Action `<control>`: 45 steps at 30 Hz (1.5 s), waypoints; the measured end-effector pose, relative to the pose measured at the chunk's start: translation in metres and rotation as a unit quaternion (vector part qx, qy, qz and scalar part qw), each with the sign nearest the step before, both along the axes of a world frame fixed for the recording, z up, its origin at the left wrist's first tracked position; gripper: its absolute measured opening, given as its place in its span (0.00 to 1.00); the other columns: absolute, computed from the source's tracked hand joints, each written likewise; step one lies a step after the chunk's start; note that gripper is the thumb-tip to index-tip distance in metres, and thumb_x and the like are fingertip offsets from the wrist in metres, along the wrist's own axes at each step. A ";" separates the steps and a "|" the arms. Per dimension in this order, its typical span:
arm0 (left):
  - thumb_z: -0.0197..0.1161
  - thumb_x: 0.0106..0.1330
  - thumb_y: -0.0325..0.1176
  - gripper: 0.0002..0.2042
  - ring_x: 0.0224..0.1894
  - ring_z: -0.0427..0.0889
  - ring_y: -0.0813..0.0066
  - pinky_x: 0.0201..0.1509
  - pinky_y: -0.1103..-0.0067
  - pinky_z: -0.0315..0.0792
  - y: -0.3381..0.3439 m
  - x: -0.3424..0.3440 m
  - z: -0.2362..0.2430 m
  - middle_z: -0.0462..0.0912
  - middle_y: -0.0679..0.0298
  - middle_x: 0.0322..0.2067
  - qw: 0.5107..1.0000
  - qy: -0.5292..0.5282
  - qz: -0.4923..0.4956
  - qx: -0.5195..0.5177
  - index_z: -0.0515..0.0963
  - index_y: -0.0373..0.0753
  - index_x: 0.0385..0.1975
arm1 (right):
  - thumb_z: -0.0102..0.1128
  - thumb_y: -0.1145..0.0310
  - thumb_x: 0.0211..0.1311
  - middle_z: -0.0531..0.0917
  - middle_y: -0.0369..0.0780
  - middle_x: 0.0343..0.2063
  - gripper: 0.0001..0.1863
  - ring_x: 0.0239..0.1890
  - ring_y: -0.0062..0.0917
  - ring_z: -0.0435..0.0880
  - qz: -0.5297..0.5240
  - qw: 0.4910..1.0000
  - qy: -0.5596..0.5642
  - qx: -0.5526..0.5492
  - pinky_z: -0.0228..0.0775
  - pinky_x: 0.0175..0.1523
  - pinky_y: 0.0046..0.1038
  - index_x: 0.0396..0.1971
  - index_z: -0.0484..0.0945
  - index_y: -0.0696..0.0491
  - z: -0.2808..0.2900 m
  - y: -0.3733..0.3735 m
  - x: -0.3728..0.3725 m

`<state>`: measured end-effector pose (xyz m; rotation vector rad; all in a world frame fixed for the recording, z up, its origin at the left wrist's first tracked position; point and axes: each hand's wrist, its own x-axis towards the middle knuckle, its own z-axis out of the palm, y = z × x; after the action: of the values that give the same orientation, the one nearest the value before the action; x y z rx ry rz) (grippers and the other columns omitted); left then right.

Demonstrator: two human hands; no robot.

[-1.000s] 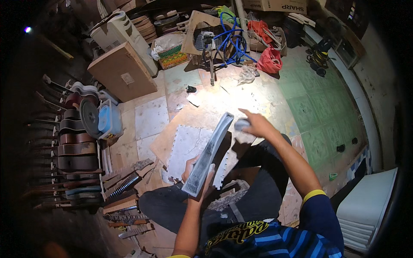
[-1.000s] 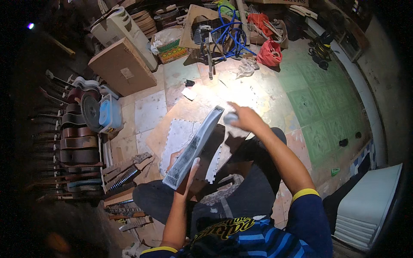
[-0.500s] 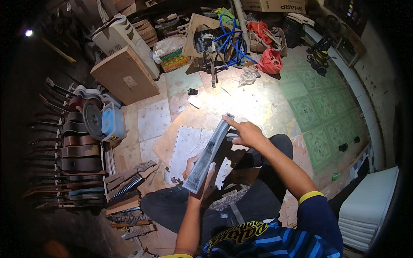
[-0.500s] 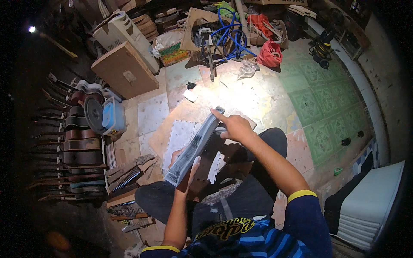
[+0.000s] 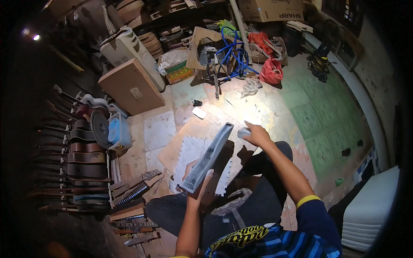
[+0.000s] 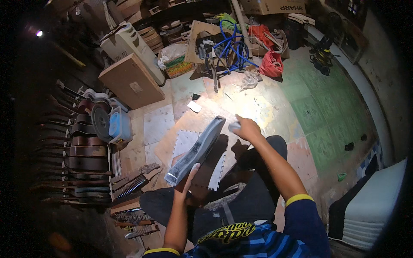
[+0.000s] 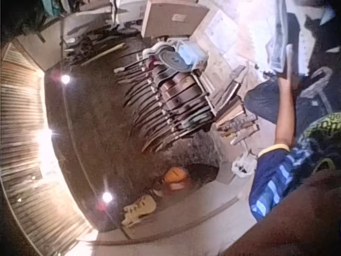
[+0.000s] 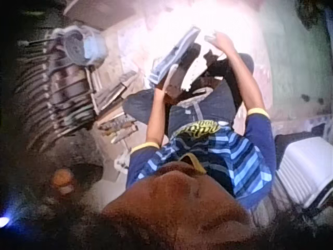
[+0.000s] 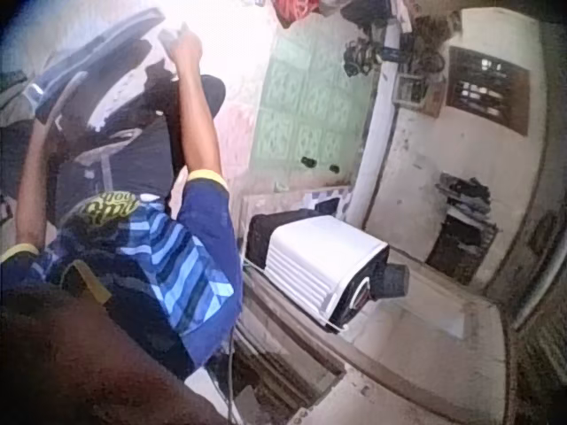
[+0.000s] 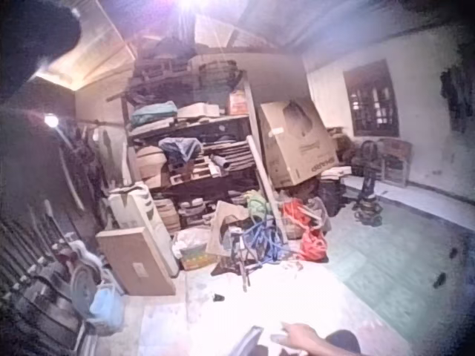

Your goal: The person sands the surface and edges of a guitar body using a piece of sandpaper held by hand.

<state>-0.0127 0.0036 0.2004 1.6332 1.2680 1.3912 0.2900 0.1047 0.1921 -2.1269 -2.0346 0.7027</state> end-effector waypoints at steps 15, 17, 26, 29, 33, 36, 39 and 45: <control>0.79 0.51 0.28 0.27 0.43 0.88 0.72 0.49 0.76 0.79 -0.035 -0.010 0.064 0.89 0.53 0.40 0.994 -0.005 0.030 -0.106 0.78 0.31 0.52 | 0.72 0.68 0.57 0.84 0.47 0.51 0.24 0.53 0.38 0.83 0.069 0.892 0.402 0.194 0.71 0.60 0.34 0.54 0.82 0.57 0.042 -0.082 -0.117; 0.80 0.50 0.29 0.27 0.40 0.90 0.70 0.46 0.75 0.80 -0.032 -0.005 0.073 0.89 0.53 0.37 0.995 0.030 0.043 -0.090 0.78 0.32 0.51 | 0.73 0.70 0.58 0.85 0.49 0.49 0.24 0.52 0.35 0.85 0.051 0.906 0.348 0.235 0.73 0.60 0.31 0.55 0.81 0.60 0.043 -0.068 -0.116; 0.81 0.50 0.32 0.24 0.38 0.90 0.68 0.42 0.74 0.79 -0.041 -0.010 0.070 0.88 0.53 0.32 0.991 0.051 0.061 -0.105 0.75 0.36 0.43 | 0.74 0.70 0.56 0.85 0.50 0.47 0.25 0.49 0.34 0.85 0.027 0.909 0.377 0.173 0.73 0.58 0.31 0.55 0.81 0.60 0.073 -0.103 -0.132; 0.81 0.50 0.31 0.24 0.39 0.91 0.67 0.43 0.74 0.79 -0.048 -0.011 0.066 0.88 0.52 0.32 0.987 0.036 0.064 -0.145 0.74 0.37 0.44 | 0.72 0.70 0.56 0.84 0.52 0.47 0.25 0.49 0.42 0.84 0.141 0.884 0.375 0.241 0.75 0.55 0.37 0.54 0.81 0.59 0.097 -0.130 -0.138; 0.80 0.50 0.29 0.24 0.39 0.91 0.63 0.44 0.72 0.80 -0.045 0.001 0.073 0.88 0.52 0.33 0.988 0.054 0.061 -0.128 0.75 0.36 0.45 | 0.75 0.68 0.53 0.85 0.50 0.42 0.27 0.45 0.41 0.85 -0.006 0.903 0.400 0.158 0.76 0.53 0.37 0.55 0.81 0.59 0.063 -0.106 -0.124; 0.79 0.50 0.27 0.24 0.41 0.91 0.59 0.45 0.71 0.80 -0.051 -0.003 0.060 0.89 0.50 0.36 0.987 0.062 0.074 -0.126 0.75 0.36 0.46 | 0.75 0.66 0.56 0.85 0.51 0.46 0.28 0.48 0.33 0.84 0.168 0.891 0.329 0.264 0.75 0.56 0.33 0.55 0.79 0.63 0.106 -0.142 -0.137; 0.77 0.50 0.26 0.24 0.45 0.90 0.54 0.46 0.70 0.81 -0.058 0.001 0.068 0.89 0.48 0.40 0.981 0.069 0.052 -0.175 0.75 0.36 0.47 | 0.75 0.66 0.53 0.84 0.52 0.47 0.25 0.50 0.44 0.84 -0.003 0.888 0.445 0.117 0.75 0.57 0.39 0.52 0.83 0.58 0.081 -0.118 -0.131; 0.79 0.49 0.33 0.22 0.36 0.91 0.59 0.38 0.71 0.79 -0.057 0.005 0.055 0.86 0.51 0.28 0.980 0.081 0.115 -0.143 0.75 0.38 0.40 | 0.76 0.68 0.50 0.84 0.51 0.48 0.29 0.49 0.44 0.82 0.117 0.905 0.336 0.233 0.74 0.56 0.39 0.55 0.82 0.55 0.109 -0.155 -0.139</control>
<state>-0.0075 -0.0530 0.2553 1.4597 1.7120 1.1572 0.1505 -0.0498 0.3015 -1.1686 -1.8203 0.7451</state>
